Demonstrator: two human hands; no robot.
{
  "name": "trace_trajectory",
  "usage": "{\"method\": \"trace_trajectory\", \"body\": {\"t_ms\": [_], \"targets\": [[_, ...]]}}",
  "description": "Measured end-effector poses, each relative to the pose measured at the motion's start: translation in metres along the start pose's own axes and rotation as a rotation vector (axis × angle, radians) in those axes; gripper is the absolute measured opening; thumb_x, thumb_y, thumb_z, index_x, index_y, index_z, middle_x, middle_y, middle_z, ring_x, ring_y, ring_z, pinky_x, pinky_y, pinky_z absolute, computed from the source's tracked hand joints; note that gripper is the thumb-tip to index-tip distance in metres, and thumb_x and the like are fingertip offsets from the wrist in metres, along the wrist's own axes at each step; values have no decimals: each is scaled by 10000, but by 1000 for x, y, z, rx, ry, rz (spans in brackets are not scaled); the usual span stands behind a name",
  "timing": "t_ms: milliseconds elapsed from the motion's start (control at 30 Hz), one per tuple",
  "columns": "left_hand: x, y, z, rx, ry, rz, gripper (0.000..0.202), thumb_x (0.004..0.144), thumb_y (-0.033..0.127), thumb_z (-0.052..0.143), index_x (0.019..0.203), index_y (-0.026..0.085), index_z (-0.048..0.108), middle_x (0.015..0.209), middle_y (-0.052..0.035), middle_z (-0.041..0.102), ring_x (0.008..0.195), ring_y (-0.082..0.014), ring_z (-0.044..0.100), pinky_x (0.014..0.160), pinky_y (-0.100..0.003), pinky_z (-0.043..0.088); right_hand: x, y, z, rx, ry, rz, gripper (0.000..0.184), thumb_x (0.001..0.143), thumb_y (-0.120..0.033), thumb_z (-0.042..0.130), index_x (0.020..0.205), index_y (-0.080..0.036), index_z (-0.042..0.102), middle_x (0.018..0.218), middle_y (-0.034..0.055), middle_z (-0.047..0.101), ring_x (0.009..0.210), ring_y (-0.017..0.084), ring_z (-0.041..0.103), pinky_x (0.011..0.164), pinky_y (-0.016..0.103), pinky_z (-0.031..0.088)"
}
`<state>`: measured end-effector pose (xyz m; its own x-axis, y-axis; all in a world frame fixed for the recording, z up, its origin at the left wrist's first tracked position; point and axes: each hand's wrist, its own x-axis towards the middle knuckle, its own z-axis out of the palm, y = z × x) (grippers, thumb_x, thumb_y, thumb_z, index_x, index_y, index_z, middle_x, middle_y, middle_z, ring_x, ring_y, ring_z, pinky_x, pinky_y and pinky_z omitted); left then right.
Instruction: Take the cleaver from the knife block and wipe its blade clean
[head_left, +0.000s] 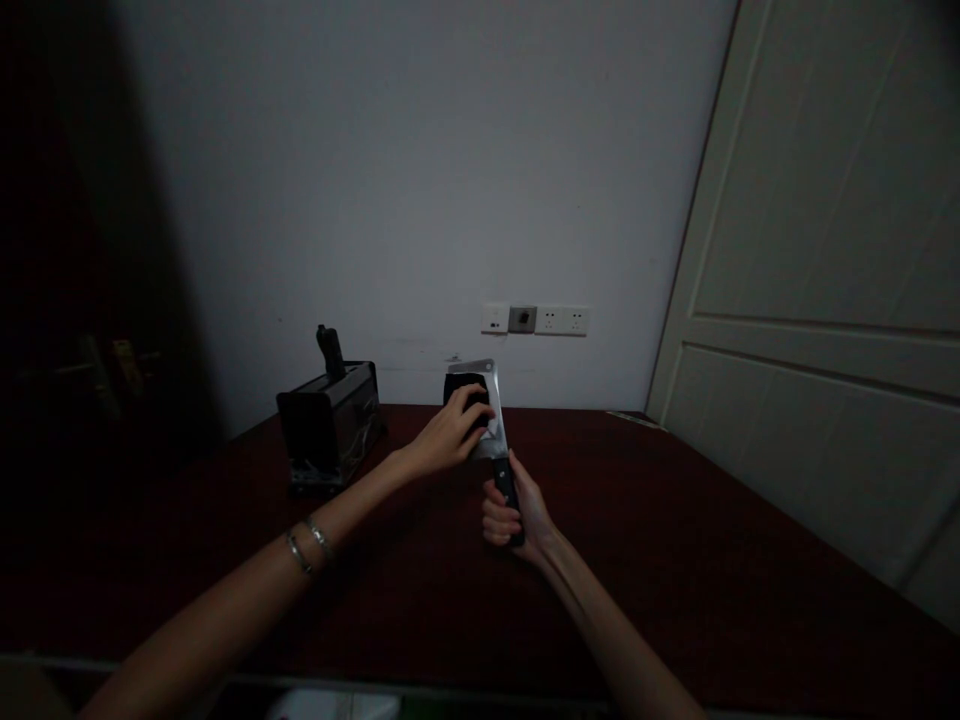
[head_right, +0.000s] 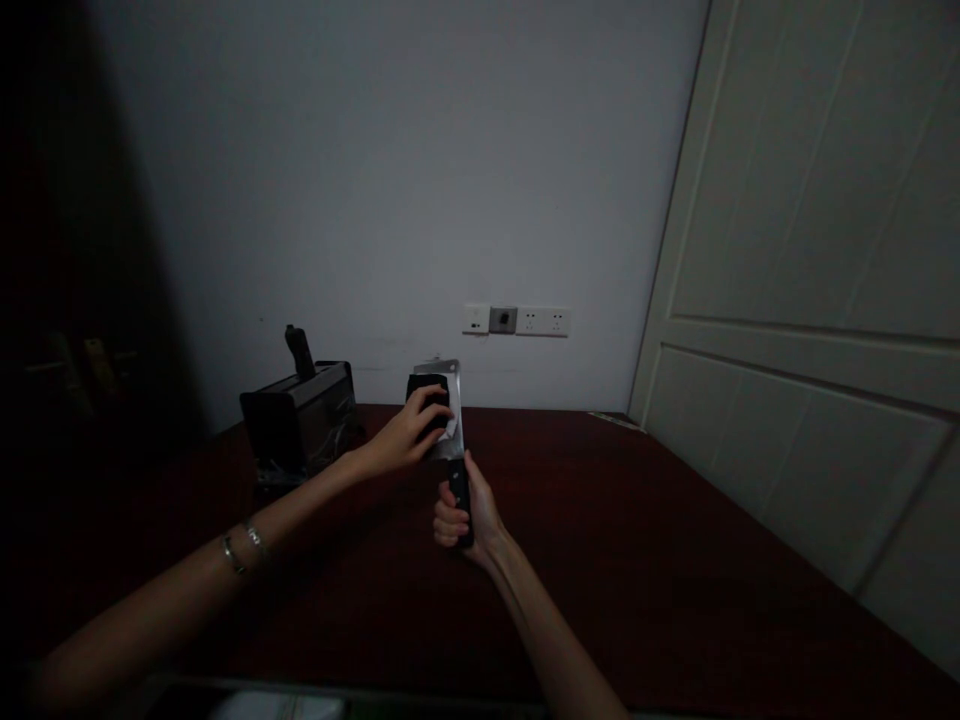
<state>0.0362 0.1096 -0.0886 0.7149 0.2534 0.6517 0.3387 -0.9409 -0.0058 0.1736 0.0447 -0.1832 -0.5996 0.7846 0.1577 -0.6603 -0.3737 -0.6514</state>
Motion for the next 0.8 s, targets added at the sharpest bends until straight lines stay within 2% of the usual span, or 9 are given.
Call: {"method": "trace_trajectory", "body": {"t_ms": [133, 200, 267, 367, 500, 800], "targets": [[-4, 3, 1, 64, 33, 3, 480, 827, 190, 441, 1287, 210, 308, 1448, -108, 56, 1321, -281, 63, 1036, -505, 192, 0, 1, 2, -42, -18, 10, 630, 767, -695, 206, 452, -177, 376, 279, -81, 265, 240, 39, 170, 300, 171, 184], [-4, 1, 2, 111, 0, 23, 550, 852, 240, 411, 1355, 212, 190, 1459, -104, 23, 1328, -272, 21, 1046, -506, 161, 0, 1, 3, -47, -31, 13, 629, 767, -695, 205, 454, -177, 375, 281, -81, 266, 241, 38, 170, 300, 170, 184], [-4, 1, 1, 163, -61, 49, 573, 867, 291, 394, 1376, 211, 145, 1462, -99, 25, 1330, -265, 8, 1054, -503, 124, 0, 1, 4, -41, -41, 14, 632, 766, -698, 197, 454, -176, 373, 281, -82, 263, 240, 36, 163, 299, 169, 178], [-3, 5, -4, 205, -140, 90, 605, 850, 325, 445, 1378, 227, 166, 1463, -88, 36, 1331, -264, 8, 1058, -504, 87, -1, 0, 5, -29, -58, 4, 632, 776, -687, 187, 455, -176, 373, 282, -84, 256, 238, 34, 153, 299, 167, 172], [0, 12, -13, 170, -194, 132, 646, 812, 317, 526, 1368, 260, 201, 1462, -80, 53, 1331, -264, 33, 1053, -505, 110, -2, 0, 5, -42, -66, -18, 632, 775, -689, 182, 451, -177, 360, 279, -88, 241, 236, 31, 146, 305, 167, 174], [9, 10, -6, 111, -162, 115, 692, 760, 338, 600, 1352, 274, 248, 1463, -78, 25, 1331, -274, 0, 1044, -520, 113, -2, 3, 7, -85, -14, -24, 618, 779, -679, 201, 459, -179, 372, 283, -89, 246, 235, 35, 153, 307, 170, 169]]}}
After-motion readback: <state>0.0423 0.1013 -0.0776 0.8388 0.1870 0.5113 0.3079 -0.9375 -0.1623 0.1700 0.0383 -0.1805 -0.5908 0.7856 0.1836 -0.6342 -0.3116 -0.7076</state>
